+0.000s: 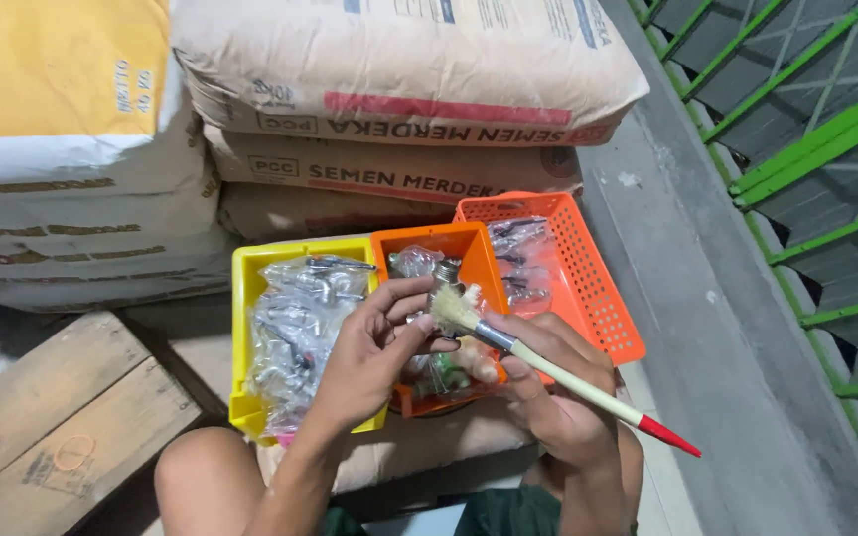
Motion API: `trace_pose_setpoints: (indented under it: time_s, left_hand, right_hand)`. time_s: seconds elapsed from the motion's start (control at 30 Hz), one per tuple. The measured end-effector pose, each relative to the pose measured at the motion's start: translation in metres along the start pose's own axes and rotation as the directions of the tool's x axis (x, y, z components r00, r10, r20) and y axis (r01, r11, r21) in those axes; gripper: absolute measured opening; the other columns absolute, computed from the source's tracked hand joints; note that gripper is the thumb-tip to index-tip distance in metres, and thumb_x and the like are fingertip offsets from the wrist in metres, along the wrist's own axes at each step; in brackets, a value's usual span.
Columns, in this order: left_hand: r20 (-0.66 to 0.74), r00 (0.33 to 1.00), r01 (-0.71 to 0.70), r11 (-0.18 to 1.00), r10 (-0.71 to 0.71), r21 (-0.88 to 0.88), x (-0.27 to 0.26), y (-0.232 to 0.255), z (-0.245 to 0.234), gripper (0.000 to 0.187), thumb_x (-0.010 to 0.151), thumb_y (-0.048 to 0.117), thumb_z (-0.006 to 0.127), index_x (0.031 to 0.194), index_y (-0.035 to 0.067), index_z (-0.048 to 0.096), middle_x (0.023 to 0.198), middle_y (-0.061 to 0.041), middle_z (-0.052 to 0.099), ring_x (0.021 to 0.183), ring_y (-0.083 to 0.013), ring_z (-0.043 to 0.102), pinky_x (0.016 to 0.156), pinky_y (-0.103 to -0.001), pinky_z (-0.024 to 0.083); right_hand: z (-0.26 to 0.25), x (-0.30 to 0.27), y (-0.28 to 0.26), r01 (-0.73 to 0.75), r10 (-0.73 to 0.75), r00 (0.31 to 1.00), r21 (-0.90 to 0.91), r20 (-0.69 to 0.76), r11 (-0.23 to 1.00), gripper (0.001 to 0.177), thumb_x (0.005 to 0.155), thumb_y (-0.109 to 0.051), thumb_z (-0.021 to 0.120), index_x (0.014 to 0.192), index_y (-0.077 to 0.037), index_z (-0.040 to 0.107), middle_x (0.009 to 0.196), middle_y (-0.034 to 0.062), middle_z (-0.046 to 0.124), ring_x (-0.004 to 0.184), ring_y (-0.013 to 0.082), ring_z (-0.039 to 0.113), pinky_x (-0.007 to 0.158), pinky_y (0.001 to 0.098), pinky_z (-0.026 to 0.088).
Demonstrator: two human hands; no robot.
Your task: The person is organizing and cleaning metal plumbing fixtures stored in plastic bins using a paintbrush.
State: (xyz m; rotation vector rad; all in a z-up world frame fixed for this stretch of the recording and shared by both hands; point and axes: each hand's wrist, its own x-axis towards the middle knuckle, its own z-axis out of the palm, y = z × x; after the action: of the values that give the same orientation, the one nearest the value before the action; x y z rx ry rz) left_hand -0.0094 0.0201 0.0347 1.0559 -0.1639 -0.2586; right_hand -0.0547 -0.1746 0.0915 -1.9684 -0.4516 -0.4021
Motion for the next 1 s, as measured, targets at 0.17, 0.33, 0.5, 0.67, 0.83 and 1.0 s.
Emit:
trace_pose_setpoints:
  time_s: [0.17, 0.33, 0.5, 0.67, 0.83, 1.0]
  left_hand:
    - [-0.125, 0.985, -0.095, 0.981, 0.117, 0.168, -0.008, 0.016, 0.015, 0.040, 0.094, 0.002, 0.059, 0.133, -0.004, 0.063, 0.117, -0.017, 0.073, 0.083, -0.0167, 0.072, 0.076, -0.025, 0.063]
    - [-0.246, 0.966, -0.032, 0.980, 0.080, 0.194, -0.018, 0.016, 0.020, 0.046, 0.092, 0.000, 0.060, 0.137, 0.001, 0.064, 0.115, -0.015, 0.075, 0.080, -0.0144, 0.077, 0.049, -0.016, 0.048]
    - [-0.252, 0.967, -0.045, 0.999, 0.041, -0.012, -0.032, 0.007, 0.024, 0.045, 0.093, -0.004, 0.060, 0.138, -0.006, 0.058, 0.115, -0.016, 0.069, 0.080, -0.0166, 0.072, 0.071, -0.023, 0.060]
    - [-0.330, 0.944, -0.004, 0.998, 0.026, 0.067, -0.050, 0.003, 0.032, 0.040, 0.091, -0.003, 0.063, 0.131, -0.006, 0.067, 0.095, -0.010, 0.070, 0.066, -0.0080, 0.055, 0.060, -0.020, 0.049]
    - [-0.320, 0.948, 0.045, 0.988, 0.004, 0.148, -0.066, -0.007, 0.034, 0.043, 0.090, 0.000, 0.067, 0.133, -0.001, 0.070, 0.079, 0.001, 0.059, 0.067, -0.0050, 0.044, 0.059, -0.017, 0.036]
    - [-0.300, 0.953, -0.038, 0.999, 0.035, -0.005, -0.072, -0.016, 0.033, 0.045, 0.092, -0.006, 0.062, 0.137, -0.005, 0.055, 0.124, -0.017, 0.067, 0.092, -0.0127, 0.063, 0.079, -0.022, 0.053]
  right_hand:
    - [0.014, -0.007, -0.005, -0.104, 0.109, 0.993, 0.100, -0.051, 0.990, 0.031, 0.092, -0.009, 0.062, 0.120, 0.003, 0.070, 0.094, 0.0105, 0.070, 0.076, 0.0159, 0.059, 0.070, 0.0248, 0.048]
    - [0.029, -0.014, -0.010, -0.154, 0.178, 0.977, 0.192, -0.114, 0.969, 0.033, 0.097, -0.007, 0.060, 0.127, 0.004, 0.067, 0.105, 0.0110, 0.069, 0.081, 0.0142, 0.061, 0.073, 0.0234, 0.049]
    - [0.035, -0.027, -0.019, -0.236, 0.306, 0.935, 0.331, -0.179, 0.914, 0.034, 0.099, -0.009, 0.055, 0.127, 0.008, 0.065, 0.103, 0.0102, 0.065, 0.078, 0.0116, 0.060, 0.067, 0.0195, 0.048]
    - [0.034, -0.048, -0.010, -0.247, 0.329, 0.916, 0.324, -0.228, 0.913, 0.031, 0.098, -0.010, 0.055, 0.120, 0.009, 0.067, 0.105, 0.0140, 0.069, 0.079, 0.0157, 0.059, 0.072, 0.0247, 0.049]
    - [0.041, -0.070, -0.007, -0.309, 0.423, 0.844, 0.346, -0.330, 0.886, 0.037, 0.100, -0.013, 0.054, 0.130, 0.008, 0.062, 0.112, 0.0150, 0.066, 0.075, 0.0145, 0.061, 0.065, 0.0222, 0.051]
    - [0.040, -0.077, -0.010, -0.252, 0.355, 0.903, 0.369, -0.243, 0.895, 0.035, 0.101, -0.012, 0.055, 0.130, 0.007, 0.061, 0.107, 0.0139, 0.067, 0.077, 0.0137, 0.061, 0.068, 0.0217, 0.050]
